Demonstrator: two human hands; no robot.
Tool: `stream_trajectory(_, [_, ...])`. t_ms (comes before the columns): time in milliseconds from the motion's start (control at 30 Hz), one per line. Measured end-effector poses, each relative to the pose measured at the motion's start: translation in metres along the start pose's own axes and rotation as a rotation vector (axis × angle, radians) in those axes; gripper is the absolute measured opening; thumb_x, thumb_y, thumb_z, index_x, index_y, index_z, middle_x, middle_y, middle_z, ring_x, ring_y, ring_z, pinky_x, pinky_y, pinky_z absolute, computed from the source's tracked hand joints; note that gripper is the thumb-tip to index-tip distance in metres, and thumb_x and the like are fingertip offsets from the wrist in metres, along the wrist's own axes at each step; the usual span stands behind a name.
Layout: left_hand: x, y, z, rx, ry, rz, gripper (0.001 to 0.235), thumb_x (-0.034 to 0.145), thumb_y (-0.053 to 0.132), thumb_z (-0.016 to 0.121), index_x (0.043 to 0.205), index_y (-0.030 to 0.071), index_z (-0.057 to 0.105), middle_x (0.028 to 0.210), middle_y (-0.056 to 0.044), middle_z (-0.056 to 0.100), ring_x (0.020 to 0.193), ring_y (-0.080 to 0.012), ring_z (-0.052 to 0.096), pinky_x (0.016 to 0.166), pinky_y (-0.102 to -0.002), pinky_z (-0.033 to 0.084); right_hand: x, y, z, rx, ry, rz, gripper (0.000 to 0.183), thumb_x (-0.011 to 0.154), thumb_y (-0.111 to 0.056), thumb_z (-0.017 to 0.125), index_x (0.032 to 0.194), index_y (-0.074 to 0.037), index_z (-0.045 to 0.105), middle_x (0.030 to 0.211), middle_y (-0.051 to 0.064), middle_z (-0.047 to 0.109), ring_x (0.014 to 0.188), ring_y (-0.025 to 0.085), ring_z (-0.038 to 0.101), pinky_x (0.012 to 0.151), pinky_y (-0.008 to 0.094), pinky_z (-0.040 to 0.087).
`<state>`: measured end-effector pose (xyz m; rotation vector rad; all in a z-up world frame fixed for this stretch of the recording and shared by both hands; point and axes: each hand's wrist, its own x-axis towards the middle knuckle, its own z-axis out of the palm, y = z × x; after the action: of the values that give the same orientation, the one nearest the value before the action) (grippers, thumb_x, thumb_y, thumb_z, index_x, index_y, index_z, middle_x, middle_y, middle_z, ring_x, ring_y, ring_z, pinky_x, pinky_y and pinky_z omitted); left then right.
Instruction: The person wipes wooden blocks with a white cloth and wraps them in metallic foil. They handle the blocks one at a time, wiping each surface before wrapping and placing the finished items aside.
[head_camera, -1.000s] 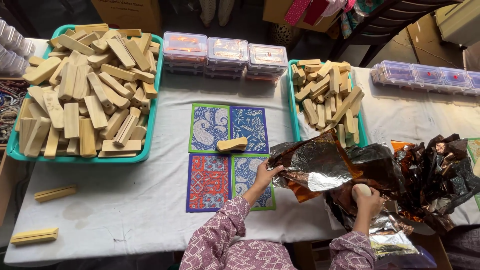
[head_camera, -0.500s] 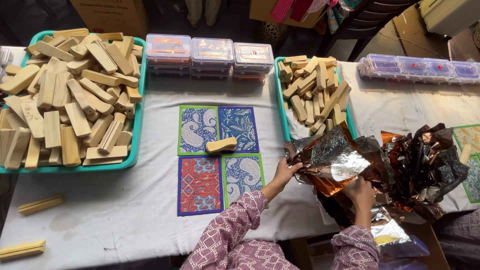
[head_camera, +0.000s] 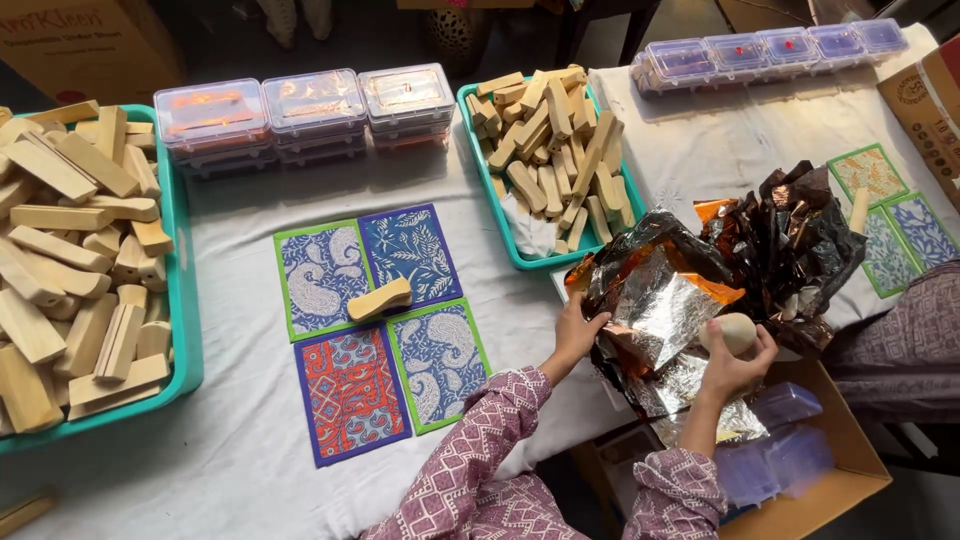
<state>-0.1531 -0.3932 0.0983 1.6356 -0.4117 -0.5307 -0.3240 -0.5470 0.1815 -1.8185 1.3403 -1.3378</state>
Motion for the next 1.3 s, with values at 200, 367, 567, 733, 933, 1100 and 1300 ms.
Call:
stream_trajectory(200, [-0.019, 0.050, -0.008, 0.015, 0.063, 0.185, 0.061, 0.083, 0.036, 0.083, 0.127, 0.003, 0.057, 0.109, -0.014, 0.068, 0.094, -0.0300, 0.070, 0.078, -0.042, 0.055, -0.011, -0.051, -0.007, -0.223, -0.262, -0.013, 0.075, 0.071, -0.033, 0.097, 0.133, -0.008, 0.063, 0.125, 0.013, 0.069, 0.103, 0.027, 0.071, 0.085, 0.040, 0.059])
stream_trajectory(367, [-0.002, 0.012, 0.004, 0.095, 0.025, 0.052, 0.037, 0.094, 0.043, 0.075, 0.109, 0.009, 0.073, 0.105, -0.006, 0.076, 0.093, -0.0207, 0.076, 0.080, -0.035, 0.059, -0.024, 0.014, 0.026, -0.430, -0.455, -0.057, 0.063, 0.072, -0.029, 0.091, 0.127, -0.011, 0.066, 0.120, 0.011, 0.072, 0.098, 0.028, 0.072, 0.085, 0.042, 0.058])
stream_trajectory(567, [-0.029, 0.135, -0.023, 0.280, -0.053, 0.322, 0.070, 0.071, 0.050, 0.083, 0.119, 0.002, 0.064, 0.106, -0.016, 0.066, 0.084, -0.0321, 0.071, 0.065, -0.043, 0.057, -0.042, 0.048, 0.044, -0.563, -0.561, -0.165, 0.042, 0.075, -0.024, 0.082, 0.111, -0.009, 0.066, 0.109, 0.013, 0.073, 0.100, 0.033, 0.071, 0.088, 0.045, 0.056])
stream_trajectory(733, [-0.010, 0.030, 0.042, 0.392, -0.122, 0.412, 0.032, 0.090, 0.029, 0.070, 0.119, 0.015, 0.073, 0.107, -0.010, 0.073, 0.091, -0.0325, 0.073, 0.079, -0.044, 0.058, -0.052, 0.027, 0.052, -0.517, -0.574, -0.216, 0.029, 0.093, -0.023, 0.064, 0.120, -0.012, 0.067, 0.114, 0.013, 0.072, 0.103, 0.037, 0.070, 0.085, 0.048, 0.055])
stream_trajectory(933, [0.009, 0.023, 0.020, 0.108, -0.139, 0.174, 0.023, 0.094, 0.033, 0.075, 0.108, 0.016, 0.082, 0.095, -0.013, 0.077, 0.085, -0.0304, 0.075, 0.079, -0.038, 0.058, -0.050, -0.002, 0.054, -0.618, -0.629, -0.149, 0.044, 0.082, -0.030, 0.074, 0.124, -0.016, 0.067, 0.117, 0.012, 0.069, 0.106, 0.036, 0.067, 0.089, 0.047, 0.054])
stream_trajectory(1100, [0.026, 0.007, 0.013, -0.298, -0.032, -0.142, 0.035, 0.072, 0.029, 0.094, 0.084, 0.002, 0.077, 0.096, -0.005, 0.080, 0.082, -0.0127, 0.075, 0.075, -0.029, 0.058, -0.055, 0.001, 0.055, -0.675, -0.677, -0.245, 0.053, 0.081, -0.031, 0.075, 0.134, -0.036, 0.070, 0.122, 0.005, 0.065, 0.114, 0.030, 0.064, 0.094, 0.045, 0.053])
stream_trajectory(1300, [0.022, 0.013, -0.032, -0.296, 0.250, -0.112, 0.040, 0.083, 0.034, 0.087, 0.078, 0.003, 0.062, 0.072, -0.005, 0.070, 0.064, -0.0096, 0.062, 0.061, -0.027, 0.050, -0.056, -0.019, 0.056, -0.811, -0.754, -0.159, 0.061, 0.074, -0.042, 0.085, 0.132, -0.038, 0.068, 0.118, 0.004, 0.062, 0.110, 0.027, 0.064, 0.090, 0.044, 0.055])
